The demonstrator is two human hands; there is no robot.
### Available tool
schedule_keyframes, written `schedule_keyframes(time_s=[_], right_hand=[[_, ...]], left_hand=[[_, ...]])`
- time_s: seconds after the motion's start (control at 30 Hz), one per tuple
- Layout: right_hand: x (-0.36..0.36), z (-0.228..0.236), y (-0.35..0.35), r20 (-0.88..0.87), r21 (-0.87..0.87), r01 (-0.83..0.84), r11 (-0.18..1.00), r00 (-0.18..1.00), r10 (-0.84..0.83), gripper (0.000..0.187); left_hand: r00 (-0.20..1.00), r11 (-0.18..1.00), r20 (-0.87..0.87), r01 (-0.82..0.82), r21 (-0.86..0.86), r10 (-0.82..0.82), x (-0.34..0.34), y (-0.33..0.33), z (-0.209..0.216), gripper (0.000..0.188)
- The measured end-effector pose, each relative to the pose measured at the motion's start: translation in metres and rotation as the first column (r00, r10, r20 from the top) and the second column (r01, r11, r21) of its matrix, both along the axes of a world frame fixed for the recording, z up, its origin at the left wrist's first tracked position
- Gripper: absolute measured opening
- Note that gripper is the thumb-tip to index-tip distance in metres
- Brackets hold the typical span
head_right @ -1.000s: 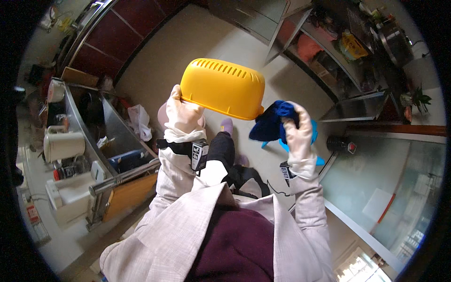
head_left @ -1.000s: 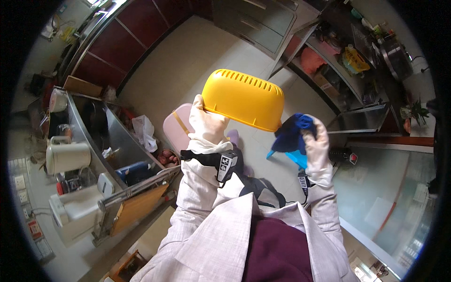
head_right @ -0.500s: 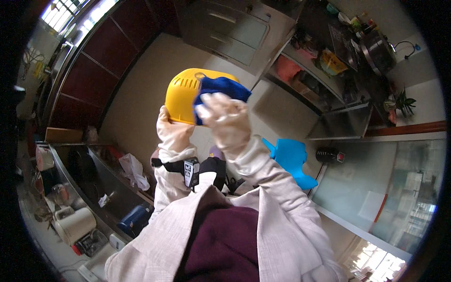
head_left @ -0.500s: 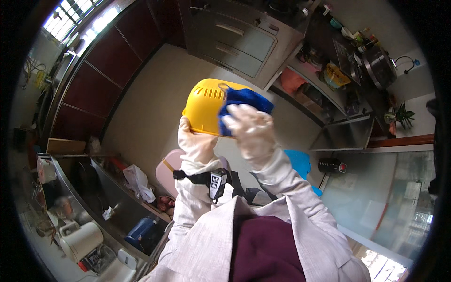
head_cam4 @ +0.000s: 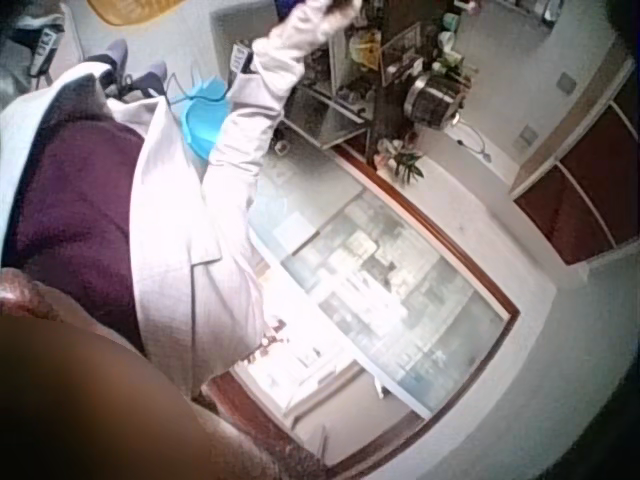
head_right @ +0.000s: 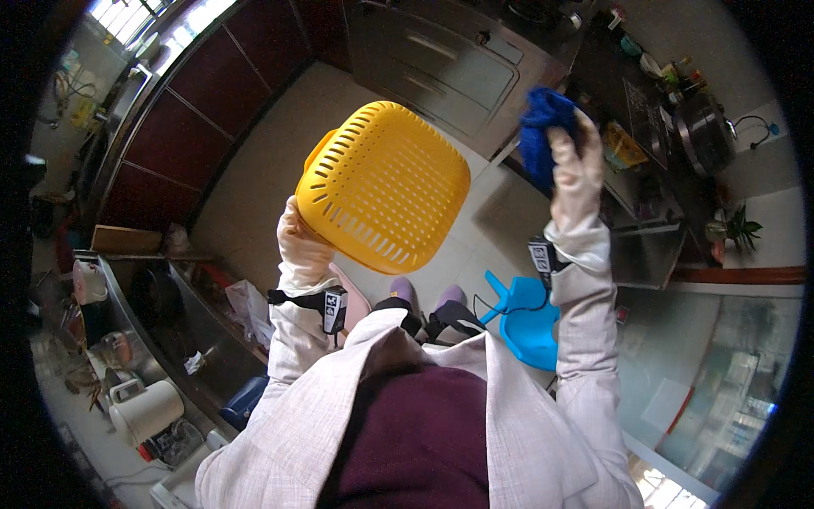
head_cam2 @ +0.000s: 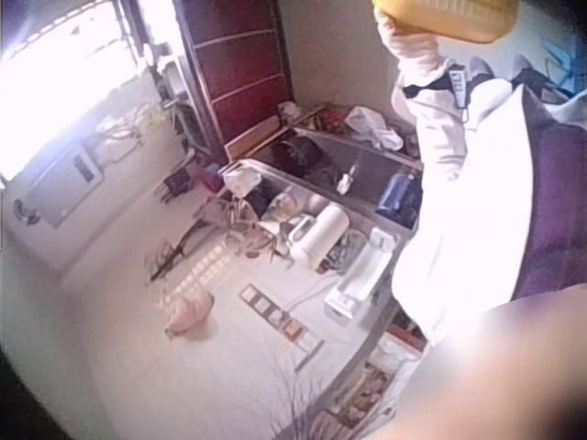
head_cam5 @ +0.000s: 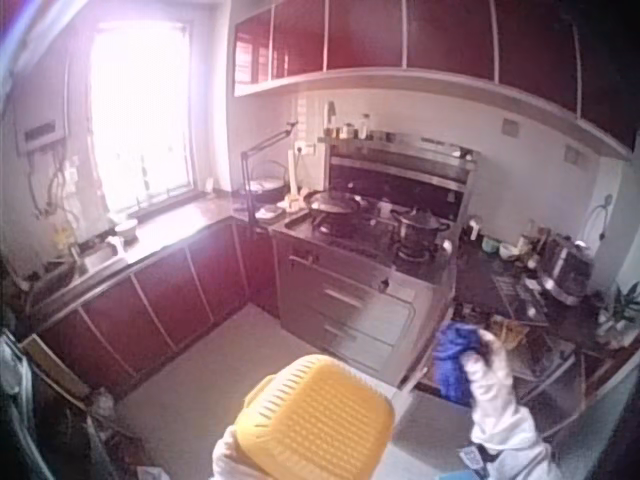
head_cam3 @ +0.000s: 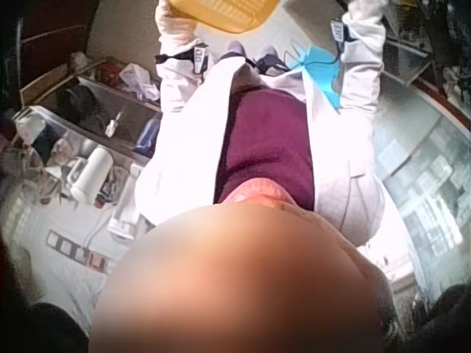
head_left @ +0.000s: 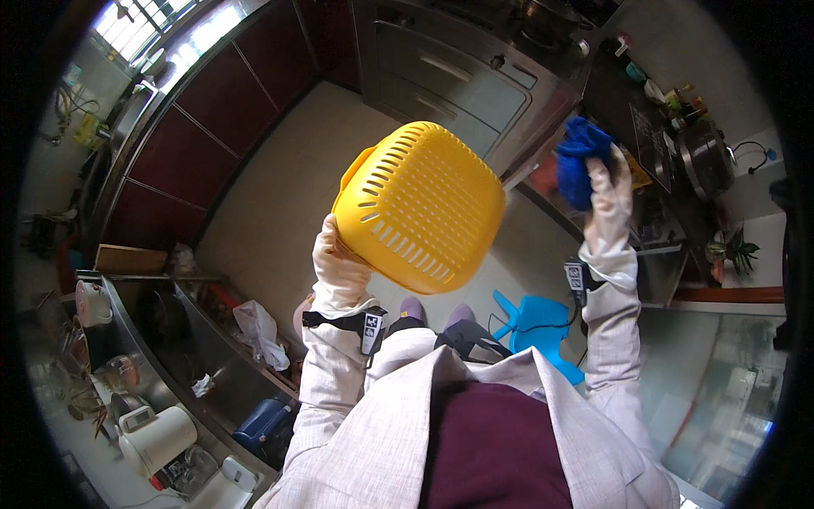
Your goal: The person rinses a blue cloth under running water, then wipes a yellow plastic basket with the cloth. The basket is placed into a metal cabinet. The person then retrieves a plastic bag from a cardboard box and places it into the same basket inside the cabinet.
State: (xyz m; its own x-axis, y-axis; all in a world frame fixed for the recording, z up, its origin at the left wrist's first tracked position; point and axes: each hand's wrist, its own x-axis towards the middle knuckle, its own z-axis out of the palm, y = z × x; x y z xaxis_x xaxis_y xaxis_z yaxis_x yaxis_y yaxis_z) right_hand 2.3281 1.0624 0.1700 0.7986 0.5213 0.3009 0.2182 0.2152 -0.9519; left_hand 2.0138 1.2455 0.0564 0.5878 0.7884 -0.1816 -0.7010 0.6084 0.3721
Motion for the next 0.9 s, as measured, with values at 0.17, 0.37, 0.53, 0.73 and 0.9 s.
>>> schedule_keyframes(time_s=[0.17,0.37,0.53,0.73,0.9], right_hand=[[-0.037,-0.016,0.064,-0.243,0.306,-0.645,0.7,0.658,0.712,0.038],[-0.12,-0.021,0.046,0.844,-0.269,-0.252,0.93,0.404,0.354,0.034],[-0.052,-0.026,0.044,0.852,-0.023,-0.317,0.948,0.49,0.184,0.028],[0.042,-0.029,0.028,0.368,-0.145,-0.224,0.964,0.892,0.263,0.038],[-0.036,0.013,0.034,0.621,-0.442,-0.152,0.884,0.66,0.423,0.037]], left_hand=[[0.999,0.999,-0.028,0.026,0.046,-0.025,0.028,-0.016,0.007,0.04],[0.997,0.999,-0.072,-0.002,-0.052,-0.002,0.055,-0.034,0.01,0.046],[0.858,0.823,-0.505,0.213,0.527,0.101,0.041,-0.043,0.035,0.044],[0.702,0.66,-0.708,0.567,0.493,-0.074,0.023,-0.051,0.061,0.049],[0.711,0.67,-0.7,0.548,0.501,-0.059,0.051,-0.071,0.06,0.046]])
